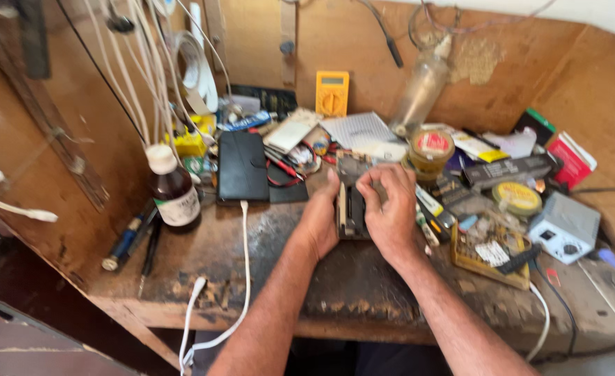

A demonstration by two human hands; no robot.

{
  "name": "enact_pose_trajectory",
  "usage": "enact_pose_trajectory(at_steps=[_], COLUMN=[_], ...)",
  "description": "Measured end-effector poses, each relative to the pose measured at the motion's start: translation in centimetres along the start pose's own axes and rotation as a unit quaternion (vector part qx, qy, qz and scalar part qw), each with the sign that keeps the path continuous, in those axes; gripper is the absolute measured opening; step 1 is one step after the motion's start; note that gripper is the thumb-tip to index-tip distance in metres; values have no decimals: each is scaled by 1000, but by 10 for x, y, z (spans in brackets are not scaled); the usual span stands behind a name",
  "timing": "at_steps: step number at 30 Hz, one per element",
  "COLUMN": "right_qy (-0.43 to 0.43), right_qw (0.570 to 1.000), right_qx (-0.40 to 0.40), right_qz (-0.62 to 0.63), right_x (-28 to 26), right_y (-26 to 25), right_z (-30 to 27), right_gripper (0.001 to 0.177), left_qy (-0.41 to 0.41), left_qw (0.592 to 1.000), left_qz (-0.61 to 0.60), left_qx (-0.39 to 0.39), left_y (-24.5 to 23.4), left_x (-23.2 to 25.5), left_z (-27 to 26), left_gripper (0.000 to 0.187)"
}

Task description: The person holds a gold-colored smartphone and pours a liquid from a brown bottle onto the screen. They then use a cotton swab to wipe the screen surface. The person handles the phone and bottle directly without using specialized tools.

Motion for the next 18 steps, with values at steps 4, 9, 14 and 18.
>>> enact_pose_trajectory(at_steps=[4,9,14,18], right_qy=[4,-19,-8,-8], right_qw=[999,999,999,999], right_qx=[-18,-35,-30,-32], right_qz=[26,20,9,10], right_x=[-17,-25,-25,-28], right_y=[-8,-11,-13,-13], right_z=[-4,-2,-6,-6], right_gripper=[12,14,14,15], left_qy=[-55,-14,-55,-40], left_qw=[998,1000,998,998], left_qz=[5,7,21,37], left_qx=[4,-22,-15,-13], left_y=[-2,1,-3,-4], left_x=[-2,3,-3,-1], left_z=[-10,-10,-10,-10], left_gripper=[56,55,57,54])
Point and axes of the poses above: each hand's wrist, its own z-axis towards the middle knuckle, its own y-axis out of the palm, x = y × z, the point moved 5 cm from there along z, towards the middle knuckle, and after that the axes turned 3 degrees about x, right-handed, at the moved point
